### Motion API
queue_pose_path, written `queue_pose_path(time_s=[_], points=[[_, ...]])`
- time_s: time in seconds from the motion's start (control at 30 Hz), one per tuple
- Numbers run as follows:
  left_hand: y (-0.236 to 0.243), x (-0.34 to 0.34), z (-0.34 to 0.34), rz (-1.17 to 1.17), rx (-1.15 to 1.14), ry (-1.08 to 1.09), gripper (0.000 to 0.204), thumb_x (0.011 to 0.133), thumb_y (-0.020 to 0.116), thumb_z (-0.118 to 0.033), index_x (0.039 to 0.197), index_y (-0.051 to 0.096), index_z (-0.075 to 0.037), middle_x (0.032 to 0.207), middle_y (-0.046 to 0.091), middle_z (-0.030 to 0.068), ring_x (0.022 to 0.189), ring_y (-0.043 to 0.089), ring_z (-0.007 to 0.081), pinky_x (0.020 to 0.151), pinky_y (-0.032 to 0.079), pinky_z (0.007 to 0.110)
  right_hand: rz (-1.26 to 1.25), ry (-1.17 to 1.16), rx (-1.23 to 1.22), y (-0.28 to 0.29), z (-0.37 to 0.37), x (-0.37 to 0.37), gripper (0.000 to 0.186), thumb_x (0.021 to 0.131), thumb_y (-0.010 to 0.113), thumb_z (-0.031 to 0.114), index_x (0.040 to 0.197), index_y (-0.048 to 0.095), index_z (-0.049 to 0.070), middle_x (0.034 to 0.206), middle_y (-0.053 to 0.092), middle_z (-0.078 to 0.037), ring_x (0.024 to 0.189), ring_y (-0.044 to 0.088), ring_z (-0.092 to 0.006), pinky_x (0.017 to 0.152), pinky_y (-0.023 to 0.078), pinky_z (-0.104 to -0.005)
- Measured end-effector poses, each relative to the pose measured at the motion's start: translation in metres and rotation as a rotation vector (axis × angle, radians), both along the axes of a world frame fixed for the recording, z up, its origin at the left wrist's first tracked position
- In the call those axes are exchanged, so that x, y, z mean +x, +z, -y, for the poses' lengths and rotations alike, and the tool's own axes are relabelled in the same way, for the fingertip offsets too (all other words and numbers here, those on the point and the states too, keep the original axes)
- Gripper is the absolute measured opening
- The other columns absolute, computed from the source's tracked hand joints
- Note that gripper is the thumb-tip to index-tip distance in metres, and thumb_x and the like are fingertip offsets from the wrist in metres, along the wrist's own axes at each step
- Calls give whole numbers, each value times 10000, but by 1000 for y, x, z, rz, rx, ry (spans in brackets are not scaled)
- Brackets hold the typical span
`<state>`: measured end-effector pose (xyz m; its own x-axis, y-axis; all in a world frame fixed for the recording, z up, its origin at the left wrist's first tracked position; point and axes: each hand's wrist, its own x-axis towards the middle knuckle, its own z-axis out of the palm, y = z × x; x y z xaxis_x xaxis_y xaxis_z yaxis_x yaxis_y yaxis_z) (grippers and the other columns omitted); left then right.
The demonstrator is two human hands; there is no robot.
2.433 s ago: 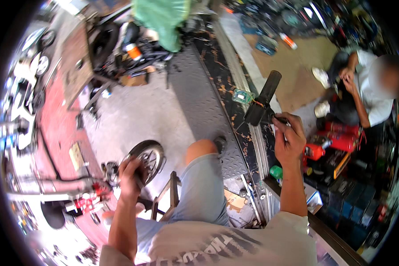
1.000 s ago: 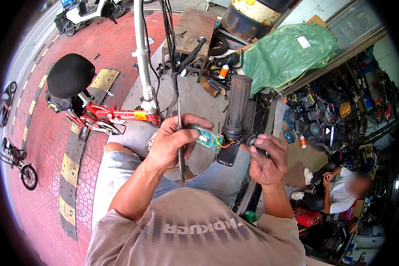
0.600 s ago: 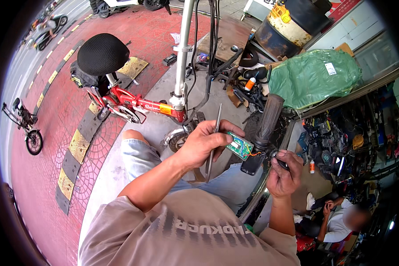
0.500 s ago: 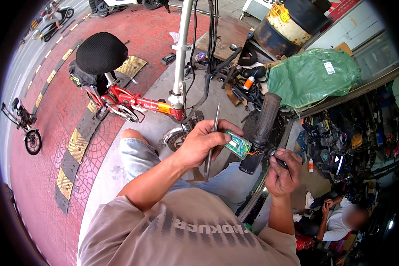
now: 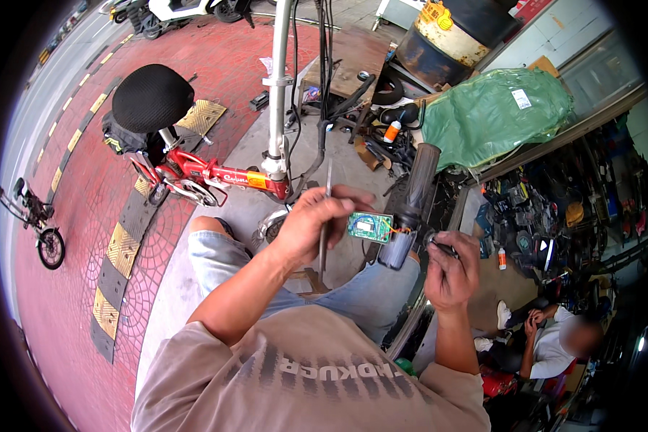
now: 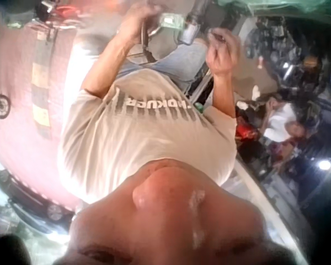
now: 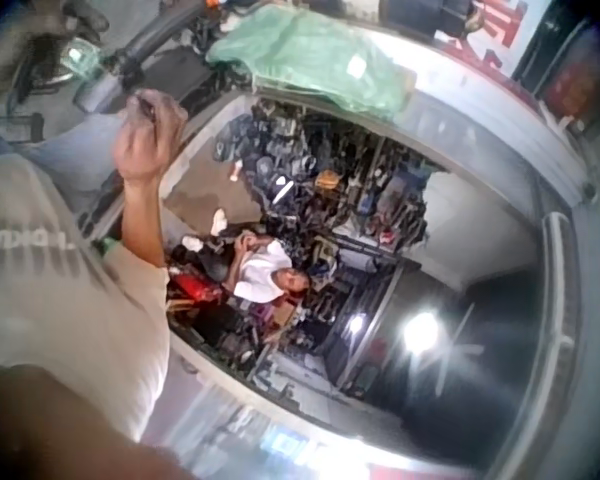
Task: The person works on a red bicycle in a cluttered workshop, handling the handlebar stem and a black control unit. They use pliers to strip wires and connect them to a circuit board, then attach the unit to the handlebar stem.
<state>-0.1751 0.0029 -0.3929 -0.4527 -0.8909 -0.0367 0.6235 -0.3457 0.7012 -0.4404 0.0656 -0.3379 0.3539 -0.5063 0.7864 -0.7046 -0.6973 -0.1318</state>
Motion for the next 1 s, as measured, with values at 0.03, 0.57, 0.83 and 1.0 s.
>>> queue_pose_path(time_s=[0.03,0.57,0.83,1.0], points=[[-5,3,7,-17,0,20,357,942,618,-155,1201,675,85,1004,748,129,487,541,81,468,445,217,1,-14,16,-1,3,-2,243,765,711,-111,959,718,35,1055,690,-141,919,677,-330,787,554,-418],[-21,-29,189,1378,-469,570,331,853,709,-355,1052,759,-96,924,752,207,926,722,393,845,550,510,139,-123,-80,-21,-5,-16,261,771,733,-96,983,729,57,1058,698,-115,964,688,-310,834,559,-422],[-30,-33,192,1342,-431,593,277,876,718,-311,1054,777,-106,870,755,177,875,732,360,806,547,472,163,-106,-127,-10,-6,-17,235,791,778,-64,976,743,75,1056,706,-97,956,691,-295,829,572,-403],[-34,-25,188,1200,-507,587,298,886,745,-303,1029,784,-45,739,706,98,698,665,205,703,519,370,135,-92,-145,-14,-3,-17,234,793,790,-52,977,751,87,1081,702,-87,966,688,-287,813,586,-382]])
